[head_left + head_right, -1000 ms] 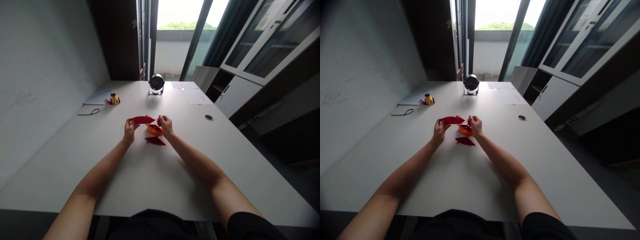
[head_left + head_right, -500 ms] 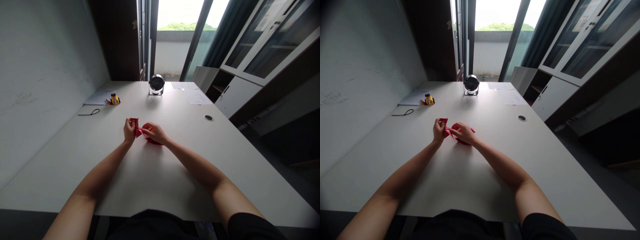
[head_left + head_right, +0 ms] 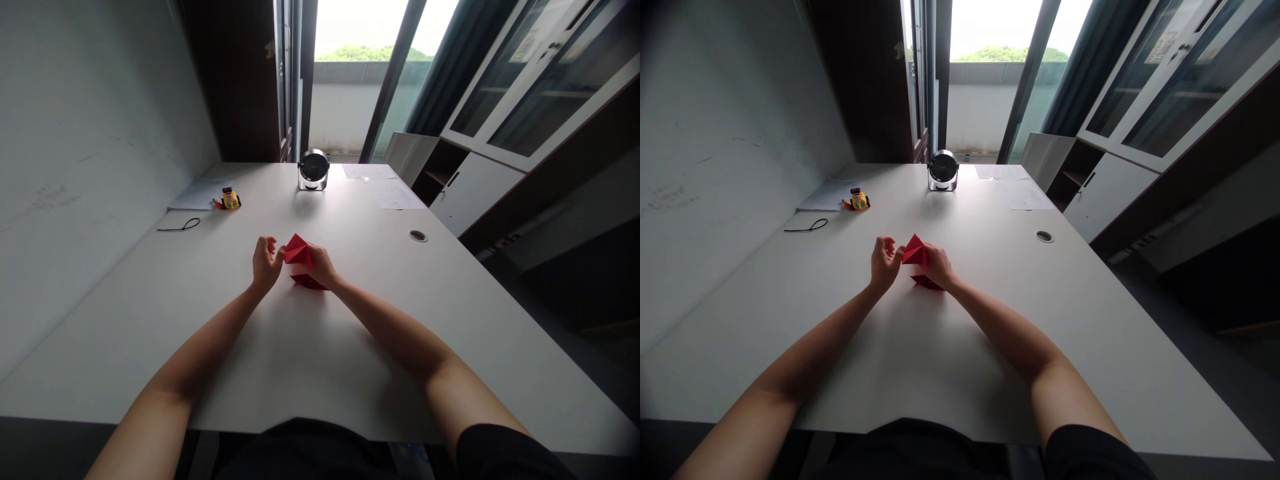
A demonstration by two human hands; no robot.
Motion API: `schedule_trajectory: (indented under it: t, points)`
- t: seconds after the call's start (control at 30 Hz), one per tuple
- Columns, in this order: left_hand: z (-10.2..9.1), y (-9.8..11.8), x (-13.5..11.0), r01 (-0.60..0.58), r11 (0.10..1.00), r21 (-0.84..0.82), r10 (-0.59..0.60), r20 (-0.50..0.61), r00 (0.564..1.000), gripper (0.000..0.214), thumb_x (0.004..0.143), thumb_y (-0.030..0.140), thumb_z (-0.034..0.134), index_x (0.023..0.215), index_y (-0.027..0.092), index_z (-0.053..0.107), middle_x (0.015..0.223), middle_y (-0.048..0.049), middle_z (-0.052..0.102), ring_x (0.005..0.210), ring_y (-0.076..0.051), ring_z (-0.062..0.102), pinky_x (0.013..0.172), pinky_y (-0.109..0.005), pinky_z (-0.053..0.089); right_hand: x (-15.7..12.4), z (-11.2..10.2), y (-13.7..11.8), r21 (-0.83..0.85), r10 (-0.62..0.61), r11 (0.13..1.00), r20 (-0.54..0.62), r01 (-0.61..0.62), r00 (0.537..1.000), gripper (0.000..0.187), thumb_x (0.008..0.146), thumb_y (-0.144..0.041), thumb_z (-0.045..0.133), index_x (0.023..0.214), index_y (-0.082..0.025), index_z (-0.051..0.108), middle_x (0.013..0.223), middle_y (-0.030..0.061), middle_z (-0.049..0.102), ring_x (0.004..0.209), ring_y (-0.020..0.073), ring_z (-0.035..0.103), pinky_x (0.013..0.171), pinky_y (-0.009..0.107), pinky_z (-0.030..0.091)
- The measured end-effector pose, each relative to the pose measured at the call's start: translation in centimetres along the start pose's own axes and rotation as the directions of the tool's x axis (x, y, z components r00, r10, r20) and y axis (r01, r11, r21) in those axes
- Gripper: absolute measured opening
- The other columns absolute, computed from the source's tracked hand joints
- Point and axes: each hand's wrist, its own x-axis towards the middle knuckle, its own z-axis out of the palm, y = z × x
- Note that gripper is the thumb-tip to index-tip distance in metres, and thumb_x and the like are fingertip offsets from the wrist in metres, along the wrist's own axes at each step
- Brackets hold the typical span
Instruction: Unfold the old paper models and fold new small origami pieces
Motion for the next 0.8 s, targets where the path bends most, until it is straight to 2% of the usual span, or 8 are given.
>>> schedule_trajectory:
  t: [0.1,0.17,0.3,0.43,0.5,0.6,0.7,0.8]
  points:
    - [0.1,0.4,-0.1,-0.097,0.995,-0.029,0.101,0.149,0.984,0.017,0.092,0.04,0.064,0.092,0.023,0.066,0.093,-0.0055,0.061,0.086,-0.021,0.057,0.081,-0.034,0.047,0.1,-0.1,0.3,-0.019,0.043,0.999,-0.021,-0.043,0.999,0.013,0.081,-0.03,0.064,0.076,-0.018,0.067,0.07,0.0004,0.067,0.064,0.0141,0.053,0.063,0.025,0.04]
    - [0.3,0.6,-0.2,-0.124,0.99,-0.074,0.138,0.224,0.965,0.018,0.095,0.04,0.06,0.096,0.024,0.069,0.098,-0.007,0.063,0.093,-0.022,0.058,0.085,-0.036,0.048,0.1,-0.2,0.1,-0.005,0.065,0.998,-0.03,-0.066,0.997,0.011,0.081,-0.029,0.065,0.081,-0.019,0.069,0.073,0.0002,0.07,0.066,0.0151,0.056,0.064,0.025,0.041]
    - [0.4,0.8,-0.4,-0.111,0.984,-0.141,0.146,0.271,0.951,0.023,0.086,0.04,0.072,0.102,0.023,0.068,0.1,-0.0074,0.064,0.095,-0.023,0.06,0.088,-0.038,0.048,-0.1,-0.3,-0.4,0.046,0.073,0.996,0.011,-0.073,0.997,0.008,0.081,-0.025,0.065,0.087,-0.022,0.071,0.083,0.0015,0.075,0.074,0.0188,0.063,0.069,0.028,0.045]
    - [0.4,0.4,-0.6,-0.079,0.982,-0.172,0.132,0.325,0.936,0.028,0.082,0.037,0.076,0.103,0.022,0.064,0.099,-0.0064,0.064,0.09,-0.022,0.061,0.085,-0.036,0.05,-0.3,-0.2,-0.7,-0.003,0.083,0.997,0.024,-0.083,0.996,0.004,0.081,-0.023,0.065,0.08,-0.023,0.068,0.078,0.0003,0.073,0.072,0.0188,0.061,0.067,0.027,0.044]
    - [0.5,0.1,-0.6,-0.037,0.982,-0.185,0.096,0.322,0.942,0.022,0.086,0.037,0.072,0.1,0.022,0.064,0.098,-0.0059,0.063,0.089,-0.02,0.06,0.082,-0.034,0.05,-0.3,-0.1,-0.8,-0.058,0.069,0.996,0.023,-0.068,0.997,0.004,0.081,-0.025,0.065,0.078,-0.023,0.066,0.074,-0.001,0.07,0.068,0.0168,0.058,0.065,0.026,0.042]
    - [0.9,-0.6,-0.4,0.091,0.958,-0.272,-0.006,0.298,0.955,0.022,0.092,0.042,0.064,0.091,0.021,0.065,0.091,-0.0049,0.062,0.083,-0.018,0.059,0.075,-0.03,0.05,-0.2,-0.2,-0.9,-0.072,0.056,0.996,0.039,-0.053,0.998,0.01,0.084,-0.032,0.065,0.081,-0.023,0.064,0.072,-0.0019,0.067,0.065,0.0144,0.054,0.064,0.025,0.041]
    - [1.2,-1.3,0.0,0.231,0.885,-0.405,-0.097,0.325,0.941,0.028,0.093,0.047,0.062,0.092,0.019,0.065,0.084,-0.0031,0.063,0.078,-0.016,0.06,0.075,-0.029,0.05,0.1,-0.5,-1.1,0.092,0.09,0.991,0.059,-0.095,0.994,0.019,0.086,-0.04,0.065,0.093,-0.023,0.065,0.082,-0.0004,0.069,0.071,0.0153,0.06,0.067,0.025,0.046]
    - [1.4,-1.5,0.2,0.36,0.788,-0.5,-0.15,0.411,0.899,0.036,0.092,0.051,0.063,0.105,0.018,0.067,0.094,-0.0054,0.069,0.086,-0.019,0.065,0.08,-0.032,0.053,0.6,-1.0,-1.1,0.317,0.151,0.933,0.081,-0.169,0.985,0.034,0.085,-0.05,0.066,0.105,-0.023,0.064,0.098,0.0026,0.07,0.08,0.0175,0.066,0.068,0.027,0.052]
